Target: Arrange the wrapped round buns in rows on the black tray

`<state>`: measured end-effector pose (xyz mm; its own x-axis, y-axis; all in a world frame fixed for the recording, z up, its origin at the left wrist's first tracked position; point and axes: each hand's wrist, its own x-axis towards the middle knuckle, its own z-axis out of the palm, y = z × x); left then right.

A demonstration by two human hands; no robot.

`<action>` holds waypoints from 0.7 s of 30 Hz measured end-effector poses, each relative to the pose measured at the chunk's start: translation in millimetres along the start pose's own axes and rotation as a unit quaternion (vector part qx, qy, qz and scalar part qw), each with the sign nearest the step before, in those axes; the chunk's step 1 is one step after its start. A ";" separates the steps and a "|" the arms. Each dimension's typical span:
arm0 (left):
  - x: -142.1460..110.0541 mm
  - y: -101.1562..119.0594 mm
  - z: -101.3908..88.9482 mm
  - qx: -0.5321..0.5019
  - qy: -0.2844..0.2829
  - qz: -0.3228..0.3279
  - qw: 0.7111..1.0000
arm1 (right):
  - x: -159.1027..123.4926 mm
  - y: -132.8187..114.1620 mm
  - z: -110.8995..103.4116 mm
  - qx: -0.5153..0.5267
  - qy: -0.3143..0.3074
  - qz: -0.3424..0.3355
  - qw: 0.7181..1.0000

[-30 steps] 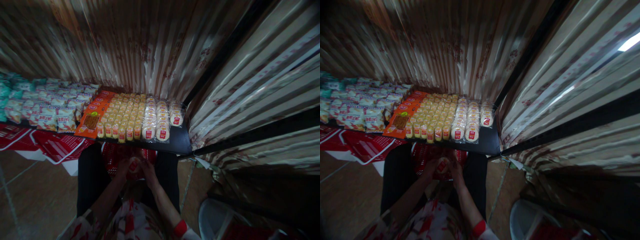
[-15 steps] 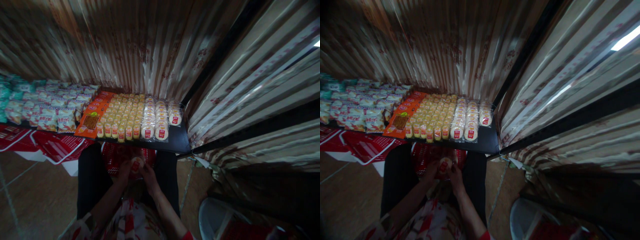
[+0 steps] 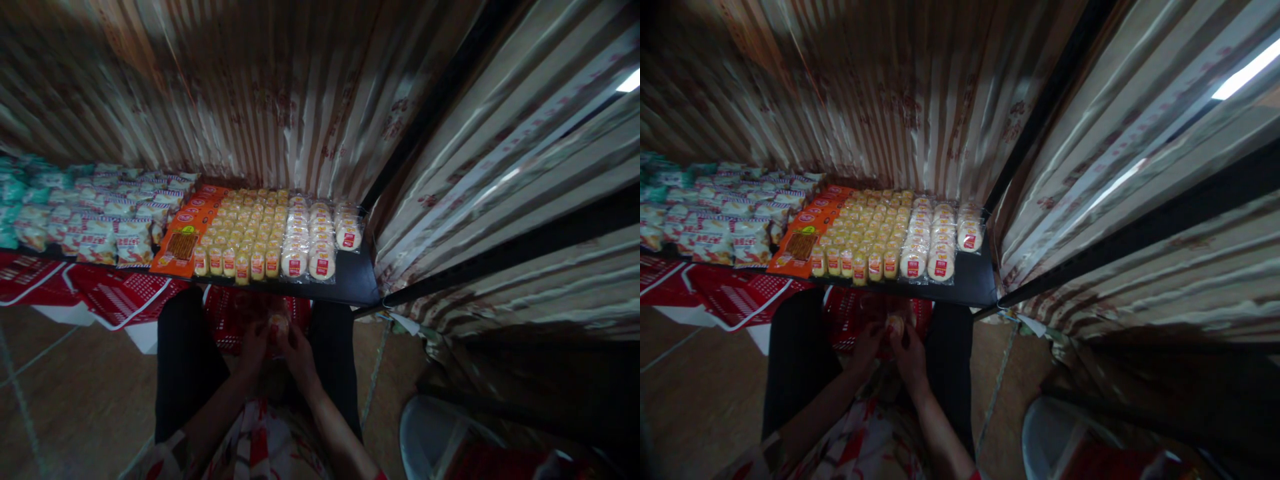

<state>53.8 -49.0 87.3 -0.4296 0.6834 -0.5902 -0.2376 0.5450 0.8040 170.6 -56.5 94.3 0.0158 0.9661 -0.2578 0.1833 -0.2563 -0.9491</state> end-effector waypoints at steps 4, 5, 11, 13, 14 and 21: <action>-2.6 3.4 0.4 -0.045 -0.020 -0.022 0.999 | 0.9 6.6 1.8 -0.067 0.035 -0.022 0.997; -4.0 3.9 0.4 -0.062 -0.025 -0.029 0.997 | 0.6 6.9 2.2 -0.082 0.041 -0.026 0.995; -15.1 6.2 4.7 -0.163 -0.048 -0.095 0.981 | -5.9 -3.9 3.4 -0.115 0.002 -0.081 0.990; -18.9 9.7 7.6 -0.202 -0.051 -0.127 0.970 | -7.8 -6.9 3.9 -0.115 -0.010 -0.095 0.989; -20.7 12.1 8.9 -0.228 -0.053 -0.145 0.961 | -8.4 -7.6 4.3 -0.115 -0.013 -0.100 0.988; -27.5 24.8 11.7 -0.328 -0.098 -0.228 0.912 | -10.6 -6.4 1.7 -0.129 0.002 -0.122 0.984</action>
<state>69.9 -48.5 122.7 -0.0075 0.5675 -0.8233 -0.8497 0.4305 0.3044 167.6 -65.1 102.8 -0.0554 0.9981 -0.0256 0.4265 0.0005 -0.9045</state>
